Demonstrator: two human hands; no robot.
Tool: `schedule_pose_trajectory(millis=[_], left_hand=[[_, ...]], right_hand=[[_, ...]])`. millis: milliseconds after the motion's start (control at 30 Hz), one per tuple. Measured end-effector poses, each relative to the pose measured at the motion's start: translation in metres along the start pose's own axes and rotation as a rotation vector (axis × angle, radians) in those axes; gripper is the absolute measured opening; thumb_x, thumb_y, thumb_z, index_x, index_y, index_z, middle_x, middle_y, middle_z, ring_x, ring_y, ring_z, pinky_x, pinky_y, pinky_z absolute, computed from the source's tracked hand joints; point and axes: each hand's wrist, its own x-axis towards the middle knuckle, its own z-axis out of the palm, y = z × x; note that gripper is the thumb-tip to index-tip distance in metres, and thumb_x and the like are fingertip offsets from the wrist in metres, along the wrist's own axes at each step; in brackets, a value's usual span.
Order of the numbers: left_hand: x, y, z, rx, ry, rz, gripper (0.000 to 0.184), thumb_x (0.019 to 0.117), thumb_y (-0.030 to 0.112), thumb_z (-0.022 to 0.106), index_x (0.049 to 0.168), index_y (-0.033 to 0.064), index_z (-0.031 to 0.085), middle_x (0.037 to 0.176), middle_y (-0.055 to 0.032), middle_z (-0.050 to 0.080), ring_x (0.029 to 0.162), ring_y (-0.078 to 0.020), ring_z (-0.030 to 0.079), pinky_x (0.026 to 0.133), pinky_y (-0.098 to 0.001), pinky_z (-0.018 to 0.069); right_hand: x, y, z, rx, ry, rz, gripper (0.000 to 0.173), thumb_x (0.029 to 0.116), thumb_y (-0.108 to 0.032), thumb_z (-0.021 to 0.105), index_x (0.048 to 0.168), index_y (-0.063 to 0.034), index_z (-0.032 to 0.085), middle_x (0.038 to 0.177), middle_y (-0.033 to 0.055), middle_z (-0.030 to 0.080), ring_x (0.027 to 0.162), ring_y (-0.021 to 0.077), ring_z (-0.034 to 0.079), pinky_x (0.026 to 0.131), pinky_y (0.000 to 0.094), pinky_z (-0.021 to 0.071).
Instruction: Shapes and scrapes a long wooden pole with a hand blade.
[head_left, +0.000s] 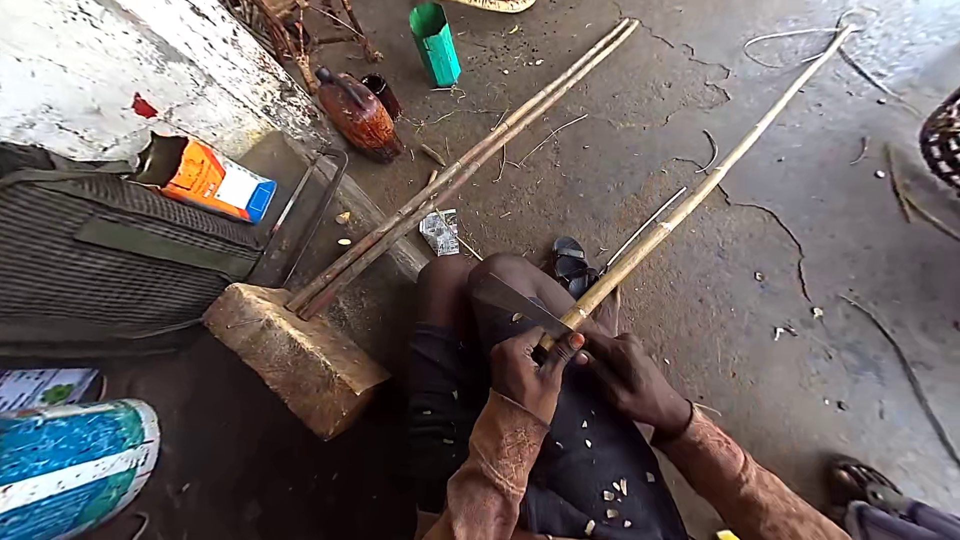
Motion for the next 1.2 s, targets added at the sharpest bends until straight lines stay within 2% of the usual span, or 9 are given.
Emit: schedule_pose_trajectory(millis=[167,300,433,567,700,800,933,1033,1200], left_hand=[[0.0,0.001,-0.006,-0.024,-0.075,-0.089,0.037,0.0937,0.048,0.069,0.088,0.0122,0.077,0.059,0.0059,0.061,0.047,-0.0042,0.053,0.048,-0.0253,0.0477],[0.006,0.001,-0.006,-0.048,-0.062,-0.08,0.034,0.0953,0.041,0.067,0.081,0.0111,0.074,0.056,0.0067,0.06,0.045,-0.0022,0.053,0.045,-0.0223,0.0466],[0.006,0.0,-0.008,-0.073,-0.067,-0.106,0.034,0.0953,0.043,0.068,0.085,0.011,0.075,0.056,0.0069,0.059,0.043,-0.0023,0.051,0.042,-0.0213,0.0436],[0.009,0.006,-0.009,-0.173,-0.067,-0.191,0.028,0.0958,0.033,0.069,0.083,0.0084,0.072,0.054,0.0051,0.058,0.042,-0.0024,0.05,0.041,-0.0193,0.0418],[0.008,0.006,-0.01,-0.223,-0.095,-0.231,0.03,0.0986,0.033,0.066,0.087,0.0062,0.074,0.053,0.0045,0.056,0.041,-0.0021,0.047,0.04,-0.0188,0.0392],[0.004,0.008,-0.01,-0.253,-0.079,-0.225,0.031,0.1008,0.029,0.063,0.084,0.0054,0.072,0.051,0.0061,0.053,0.04,-0.0002,0.044,0.039,-0.0168,0.0362],[0.008,0.01,-0.008,-0.247,-0.079,-0.232,0.03,0.1011,0.026,0.063,0.084,0.0037,0.072,0.051,0.0054,0.054,0.041,-0.0008,0.045,0.04,-0.0171,0.0377],[0.006,0.011,-0.011,-0.289,-0.078,-0.255,0.032,0.1025,0.028,0.06,0.082,0.0047,0.07,0.052,0.0053,0.054,0.041,-0.0002,0.045,0.039,-0.0161,0.0369],[0.008,0.011,-0.012,-0.28,-0.087,-0.26,0.033,0.1022,0.029,0.062,0.081,0.0046,0.071,0.051,0.0039,0.054,0.04,-0.0011,0.045,0.04,-0.0172,0.0372]], right_hand=[[0.023,0.029,-0.022,0.205,0.318,0.199,0.037,0.1065,-0.041,0.048,0.087,-0.0118,0.06,0.058,-0.0046,0.053,0.044,0.0067,0.05,0.042,0.0269,0.0478],[0.005,0.003,0.006,-0.006,0.058,-0.051,0.036,0.1031,-0.035,0.052,0.084,-0.0061,0.064,0.056,-0.0004,0.051,0.047,0.0104,0.051,0.045,0.0335,0.0446],[0.026,0.034,-0.013,0.204,0.283,0.117,0.035,0.1054,-0.037,0.052,0.087,-0.0084,0.061,0.058,-0.003,0.053,0.046,0.0068,0.05,0.044,0.0272,0.0468],[0.01,0.011,0.012,-0.066,0.078,-0.074,0.04,0.1035,-0.039,0.049,0.081,-0.0093,0.062,0.055,-0.0032,0.049,0.046,0.0088,0.049,0.043,0.0321,0.0426],[0.025,0.032,-0.005,0.2,0.298,0.141,0.039,0.1054,-0.039,0.05,0.085,-0.008,0.061,0.058,-0.0017,0.053,0.044,0.0088,0.051,0.042,0.0297,0.0479],[0.018,0.012,0.007,0.074,0.132,-0.003,0.04,0.1058,-0.039,0.049,0.087,-0.0079,0.065,0.059,-0.0029,0.053,0.047,0.0077,0.05,0.045,0.0298,0.0454],[0.032,0.031,-0.011,0.239,0.285,0.128,0.038,0.1069,-0.037,0.047,0.084,-0.0092,0.059,0.055,-0.0018,0.05,0.042,0.0086,0.047,0.04,0.0279,0.0445],[0.019,0.007,0.007,0.06,0.098,0.006,0.04,0.1069,-0.039,0.046,0.086,-0.0097,0.064,0.058,-0.0034,0.051,0.046,0.0084,0.049,0.043,0.0306,0.0441],[0.033,0.019,-0.005,0.127,0.268,0.073,0.035,0.1043,-0.035,0.052,0.084,-0.0081,0.062,0.058,-0.0011,0.054,0.045,0.0094,0.051,0.042,0.0307,0.0482]])
